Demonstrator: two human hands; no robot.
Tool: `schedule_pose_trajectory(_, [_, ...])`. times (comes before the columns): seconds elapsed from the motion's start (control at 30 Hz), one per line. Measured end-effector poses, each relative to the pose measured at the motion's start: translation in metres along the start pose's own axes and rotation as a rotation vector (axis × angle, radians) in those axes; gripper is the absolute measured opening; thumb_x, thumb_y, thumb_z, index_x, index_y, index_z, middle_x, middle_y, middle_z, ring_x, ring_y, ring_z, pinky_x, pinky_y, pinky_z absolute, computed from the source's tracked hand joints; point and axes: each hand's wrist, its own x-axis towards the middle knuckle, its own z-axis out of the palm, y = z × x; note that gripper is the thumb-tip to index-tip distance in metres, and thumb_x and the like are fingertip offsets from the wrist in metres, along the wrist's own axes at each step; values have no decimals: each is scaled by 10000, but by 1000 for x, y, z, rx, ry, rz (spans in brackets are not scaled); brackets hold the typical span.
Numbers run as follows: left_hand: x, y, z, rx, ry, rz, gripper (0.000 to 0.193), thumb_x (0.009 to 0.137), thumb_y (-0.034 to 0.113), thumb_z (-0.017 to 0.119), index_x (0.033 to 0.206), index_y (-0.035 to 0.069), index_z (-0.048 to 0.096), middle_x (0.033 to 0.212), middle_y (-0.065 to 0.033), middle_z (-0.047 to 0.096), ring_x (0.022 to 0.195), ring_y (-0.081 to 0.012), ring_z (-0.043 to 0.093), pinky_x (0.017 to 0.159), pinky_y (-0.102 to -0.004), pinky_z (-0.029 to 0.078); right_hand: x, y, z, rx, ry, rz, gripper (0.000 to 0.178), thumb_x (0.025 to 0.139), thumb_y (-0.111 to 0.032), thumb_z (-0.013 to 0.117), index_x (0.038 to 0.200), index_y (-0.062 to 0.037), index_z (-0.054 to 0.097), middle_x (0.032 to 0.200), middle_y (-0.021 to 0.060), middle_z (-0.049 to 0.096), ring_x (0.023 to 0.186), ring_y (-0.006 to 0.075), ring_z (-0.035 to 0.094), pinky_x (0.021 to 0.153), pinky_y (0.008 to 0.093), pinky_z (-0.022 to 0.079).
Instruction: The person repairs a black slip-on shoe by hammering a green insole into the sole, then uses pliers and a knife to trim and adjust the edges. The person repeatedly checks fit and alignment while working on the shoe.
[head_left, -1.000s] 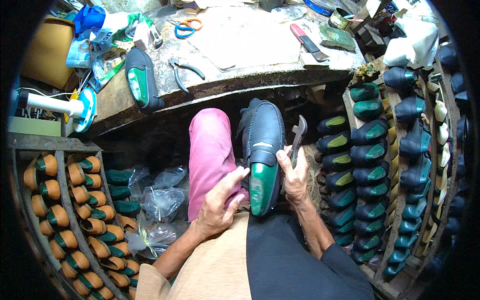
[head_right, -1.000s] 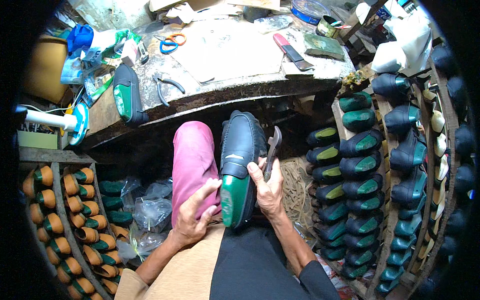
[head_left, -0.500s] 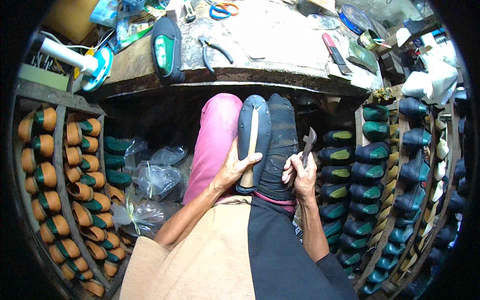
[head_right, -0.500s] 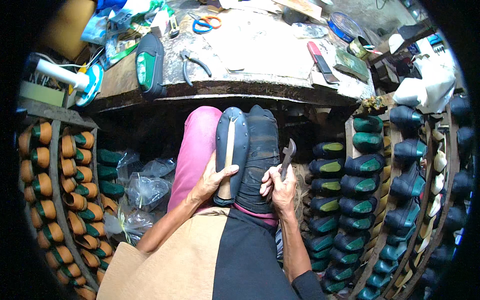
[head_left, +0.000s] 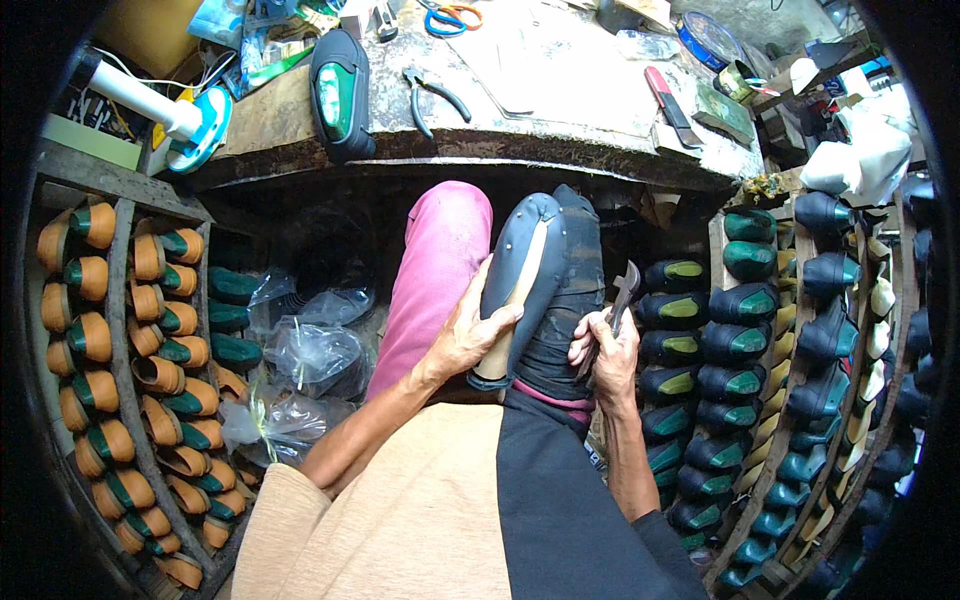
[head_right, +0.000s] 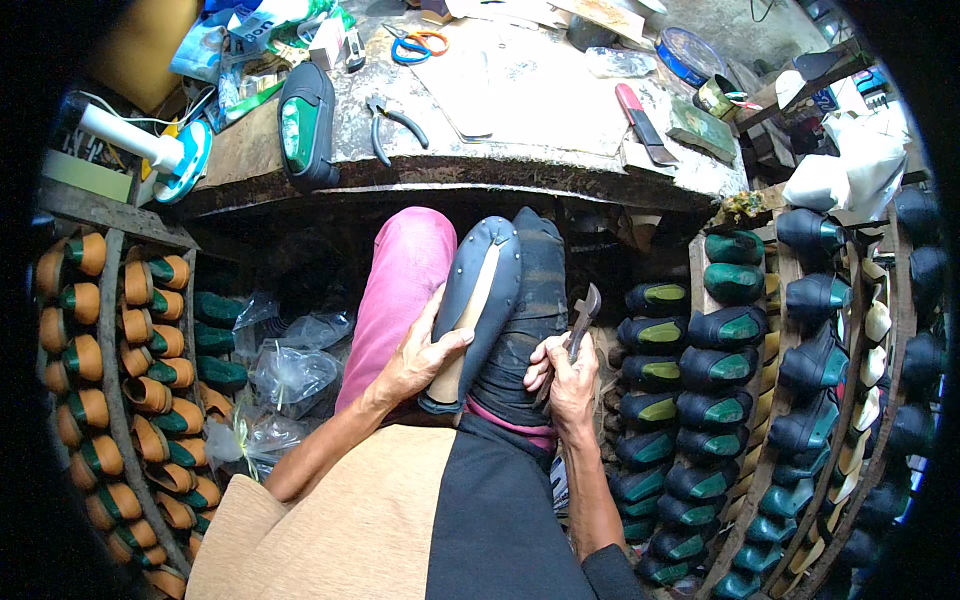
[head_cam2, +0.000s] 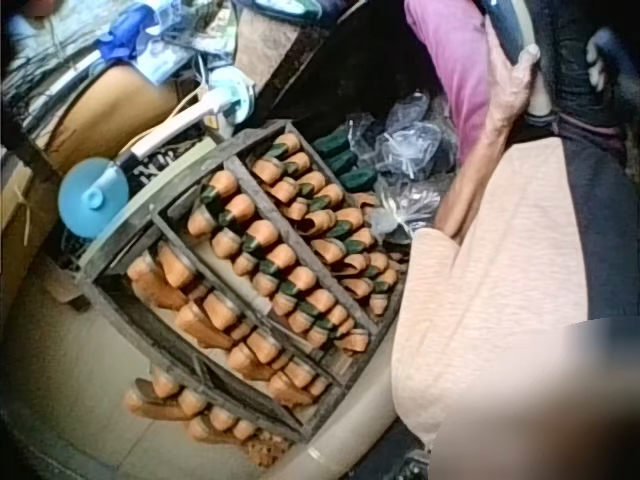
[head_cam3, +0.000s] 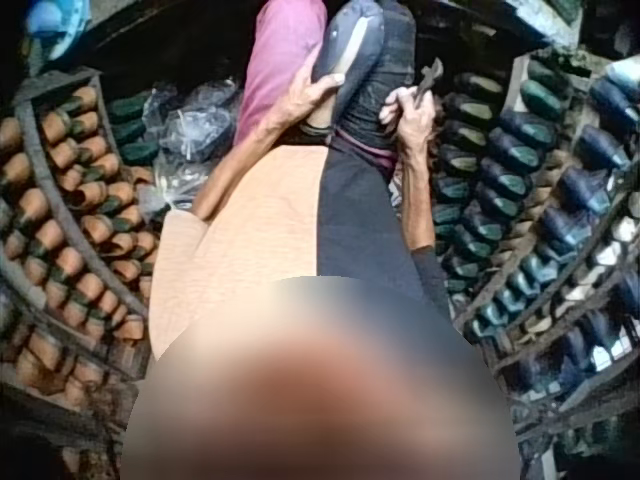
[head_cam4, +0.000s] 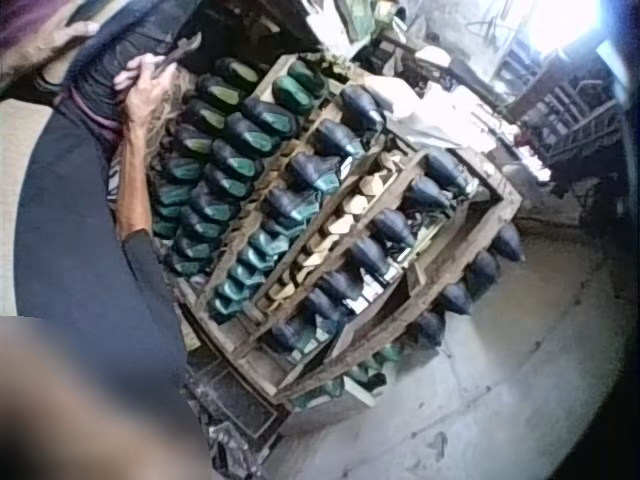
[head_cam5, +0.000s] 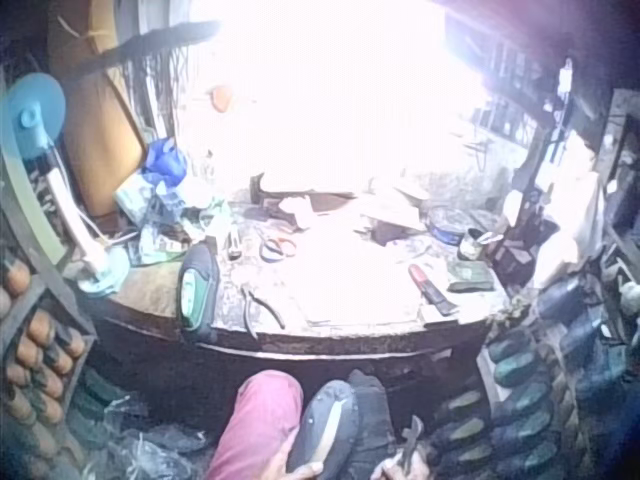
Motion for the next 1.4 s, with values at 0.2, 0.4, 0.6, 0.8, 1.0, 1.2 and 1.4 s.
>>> schedule_pose_trajectory(0.2, [-9, -7, 6, -215, 74, -253, 964, 1059, 271, 806, 1803, -53, 287, 1750, -258, 481, 1613, -309, 476, 1352, -393, 358, -12, -43, -8, -551, -205, 2, 162, 1181, -122, 659, 1153, -29, 530, 839, 82, 689, 569, 154, 687, 518, 309, 558])
schedule_pose_trajectory(0.4, [-1, 66, -26, 279, -175, 73, 1021, 968, 217, 877, 1816, 30, 339, 1758, -261, 519, 1617, -352, 528, 1357, -425, 373, 5, -4, -11, -377, 30, -28, 165, 1168, -89, 670, 1138, -60, 511, 781, 36, 599, 507, 126, 594, 445, 296, 485])
schedule_pose_trajectory(0.6, [-5, 110, -64, 1085, 40, 388, 898, 847, 225, 938, 1663, 114, 579, 1527, -235, 707, 1383, -445, 697, 1208, -524, 550, 6, 9, -14, -191, 89, -15, 152, 1176, -76, 645, 1129, -73, 500, 777, 39, 590, 492, 122, 561, 430, 294, 488])
schedule_pose_trajectory(0.8, [-53, 87, -67, 869, 150, 306, 751, 820, 39, 930, 1531, 40, 687, 1468, -234, 740, 1385, -444, 695, 1220, -509, 544, -4, 14, -9, -218, 181, -32, 182, 1146, -73, 685, 1102, -83, 509, 775, 22, 591, 528, 92, 560, 452, 275, 450])
schedule_pose_trajectory(1.0, [-68, 49, -60, 644, 386, 299, 592, 865, -6, 877, 1441, 41, 749, 1421, -189, 766, 1337, -383, 716, 1188, -473, 547, 0, 25, -15, -461, 255, -103, 200, 1081, -62, 747, 1115, -34, 552, 879, 26, 555, 773, 135, 543, 701, 349, 461])
schedule_pose_trajectory(1.2, [-39, 55, -63, 180, 312, 114, 472, 955, -66, 690, 1415, 18, 755, 1283, -113, 800, 1221, -230, 722, 1128, -379, 540, -3, 26, -15, -639, 300, -248, 208, 1061, -50, 757, 1124, -57, 560, 902, 7, 548, 798, 108, 517, 714, 332, 463])
schedule_pose_trajectory(1.4, [-10, 65, -69, 90, 184, 210, 361, 1038, -56, 598, 1331, 12, 797, 1230, -54, 791, 1140, -139, 712, 1059, -318, 572, -16, 36, -18, -690, 353, -329, 216, 1072, -57, 753, 1177, -42, 565, 929, 35, 579, 834, 153, 565, 771, 361, 503])
